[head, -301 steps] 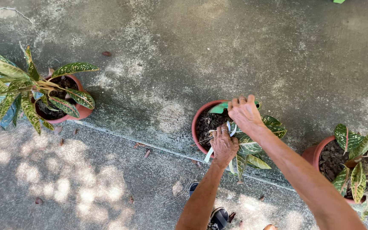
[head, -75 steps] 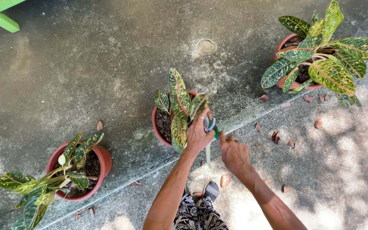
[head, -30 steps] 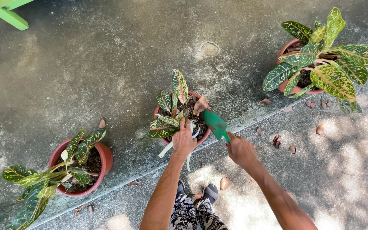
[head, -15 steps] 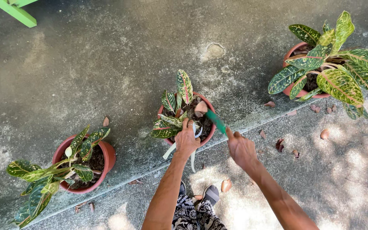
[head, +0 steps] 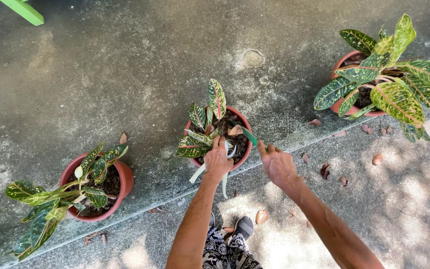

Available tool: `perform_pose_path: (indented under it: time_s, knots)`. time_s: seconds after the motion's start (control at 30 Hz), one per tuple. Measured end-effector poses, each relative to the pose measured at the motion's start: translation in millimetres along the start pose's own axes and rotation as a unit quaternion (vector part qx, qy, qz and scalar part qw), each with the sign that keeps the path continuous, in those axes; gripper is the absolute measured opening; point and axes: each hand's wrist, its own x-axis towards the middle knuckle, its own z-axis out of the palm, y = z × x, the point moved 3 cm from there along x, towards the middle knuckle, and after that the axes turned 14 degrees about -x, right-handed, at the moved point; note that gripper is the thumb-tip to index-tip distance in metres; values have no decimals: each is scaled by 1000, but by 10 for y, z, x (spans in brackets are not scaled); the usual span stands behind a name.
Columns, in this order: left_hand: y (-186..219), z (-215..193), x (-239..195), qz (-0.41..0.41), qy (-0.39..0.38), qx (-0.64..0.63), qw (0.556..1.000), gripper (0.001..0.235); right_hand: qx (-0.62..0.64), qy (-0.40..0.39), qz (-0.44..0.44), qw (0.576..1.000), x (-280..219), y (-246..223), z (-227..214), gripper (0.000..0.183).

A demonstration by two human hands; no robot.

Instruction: The person uses a small green hand trowel to loosen soil and remove weeds from several potted plants arranged on a concrete surface. They work on each pot sequentially, digging around the base and pulling out unwanted growth.

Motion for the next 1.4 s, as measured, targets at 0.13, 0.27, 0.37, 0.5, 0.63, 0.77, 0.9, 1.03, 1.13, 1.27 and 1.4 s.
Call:
perform_pose_path:
  time_s: [0.13,0.27,0.37,0.5,0.63,0.77,0.9,1.03,1.13,1.27,1.4]
  knots:
    - [3,-14,-28,4,3,-21,1000,92,40,-52,34,997,115,33,113,54]
    - [-18,-18,-17,-7,11,-52,999,84,73,80,38,993,344,78,236,50]
    - [-37,12,39,-45,11,-110,993,82,155,84,34,984,430,99,361,47]
    - [-58,-8,192,-53,59,-171,982,77,178,98,2,979,321,42,366,51]
    - [-89,51,273,-60,60,-223,971,59,107,107,17,988,227,-29,259,69]
    - [-173,89,326,-163,66,-339,924,72,211,31,75,974,332,-111,313,42]
    - [-96,113,430,-163,60,-326,929,53,440,15,6,898,506,-95,502,33]
    - [-49,153,431,-205,54,-456,864,51,638,-130,60,757,508,-101,728,56]
    - [60,146,458,-262,35,-532,804,51,661,-189,25,725,451,-160,661,84]
    - [262,176,450,-264,48,-586,765,51,753,-213,-49,621,435,-185,502,99]
    - [345,305,476,-276,46,-553,784,54,776,-254,4,577,460,-132,595,97]
